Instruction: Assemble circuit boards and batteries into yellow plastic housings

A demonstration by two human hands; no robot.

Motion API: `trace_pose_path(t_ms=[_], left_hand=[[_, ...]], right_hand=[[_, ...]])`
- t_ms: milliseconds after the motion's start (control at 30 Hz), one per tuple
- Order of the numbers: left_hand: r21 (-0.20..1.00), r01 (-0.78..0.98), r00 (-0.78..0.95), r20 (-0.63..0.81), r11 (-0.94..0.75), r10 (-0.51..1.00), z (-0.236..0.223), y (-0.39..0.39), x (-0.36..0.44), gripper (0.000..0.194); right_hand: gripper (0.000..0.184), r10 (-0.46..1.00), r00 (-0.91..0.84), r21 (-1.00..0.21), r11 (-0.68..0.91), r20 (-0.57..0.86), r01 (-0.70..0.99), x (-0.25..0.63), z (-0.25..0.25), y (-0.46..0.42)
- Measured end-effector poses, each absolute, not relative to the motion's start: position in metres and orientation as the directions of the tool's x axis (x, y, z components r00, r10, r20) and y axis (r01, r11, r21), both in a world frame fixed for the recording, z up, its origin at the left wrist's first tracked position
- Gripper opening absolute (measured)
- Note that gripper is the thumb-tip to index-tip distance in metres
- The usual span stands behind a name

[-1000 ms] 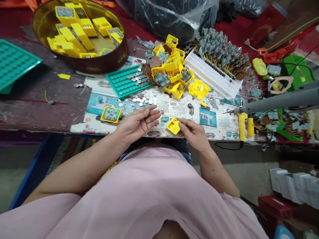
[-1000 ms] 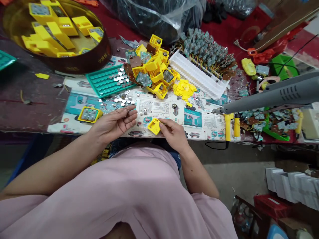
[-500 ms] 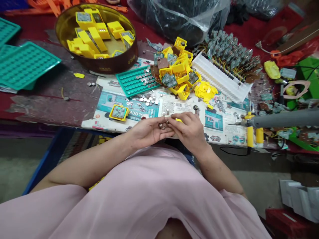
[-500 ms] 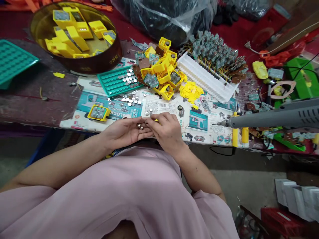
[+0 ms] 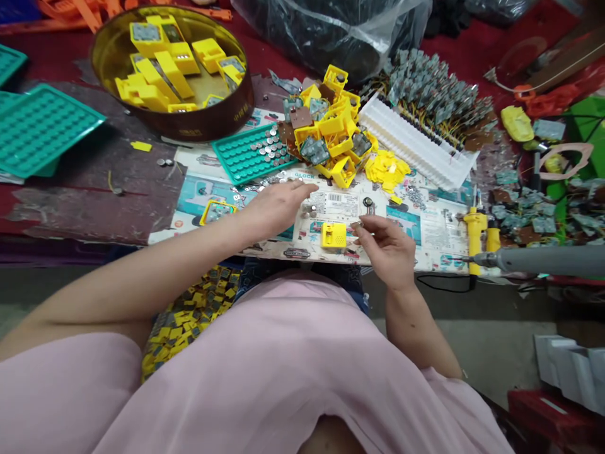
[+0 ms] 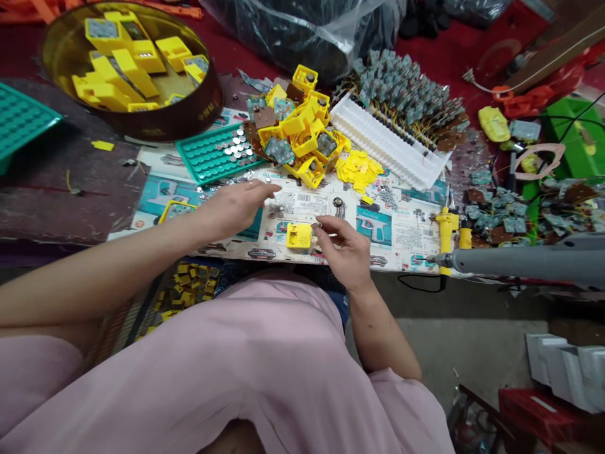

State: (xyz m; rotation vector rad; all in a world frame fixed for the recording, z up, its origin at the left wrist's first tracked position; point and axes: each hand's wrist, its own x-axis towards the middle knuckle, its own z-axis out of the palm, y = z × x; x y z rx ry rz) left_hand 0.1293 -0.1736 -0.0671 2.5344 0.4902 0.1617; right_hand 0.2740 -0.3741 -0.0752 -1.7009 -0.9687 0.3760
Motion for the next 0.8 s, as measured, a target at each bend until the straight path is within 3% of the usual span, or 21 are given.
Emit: trace_pose_path(t_ms=[33,100,267,433,567,667,800], left_hand=[[0.35,0.283,0.949,0.032,-0.893,0.313,-0.069,-0.171,0.139,0.044],[0.147,0.222,0.974,0.018,-0.964,0.227,-0.073,-0.169,0.155,0.038],[0.024,0.183,0.983,-0.002,-0.983,0.183,-0.077,-0.171,0.167,0.035],[0.135,0.178,0.979,0.079,-0.975,0.189,-0.067,-0.177,0.146,0.038],[0.313,0.037,0.98,0.173,-0.949,0.095,-0.065,-0.198,0.125,0.042],[0.342,-0.033,0.994,0.11,-0.939,0.005,-0.068,-0.217,0.123,0.054],[0.372,-0.012,0.998,0.056,-0.928,0.009,-0.068,-0.226,0.131,0.05]], right_hand=[[0.017,0.761,0.614,-0.909,-0.08,0.21,0.41,0.275,-0.077,-0.376],[0.017,0.761,0.618,-0.909,-0.092,0.199,0.406,0.277,-0.079,-0.379],[0.022,0.732,0.667,-0.926,-0.142,0.14,0.35,0.281,-0.081,-0.387],[0.017,0.757,0.613,-0.839,-0.169,0.225,0.517,0.284,-0.081,-0.388],[0.019,0.756,0.63,-0.881,-0.166,0.175,0.443,0.281,-0.085,-0.386],[0.022,0.76,0.627,-0.892,-0.152,0.17,0.426,0.276,-0.088,-0.386],[0.022,0.746,0.648,-0.914,-0.144,0.151,0.379,0.274,-0.088,-0.387]])
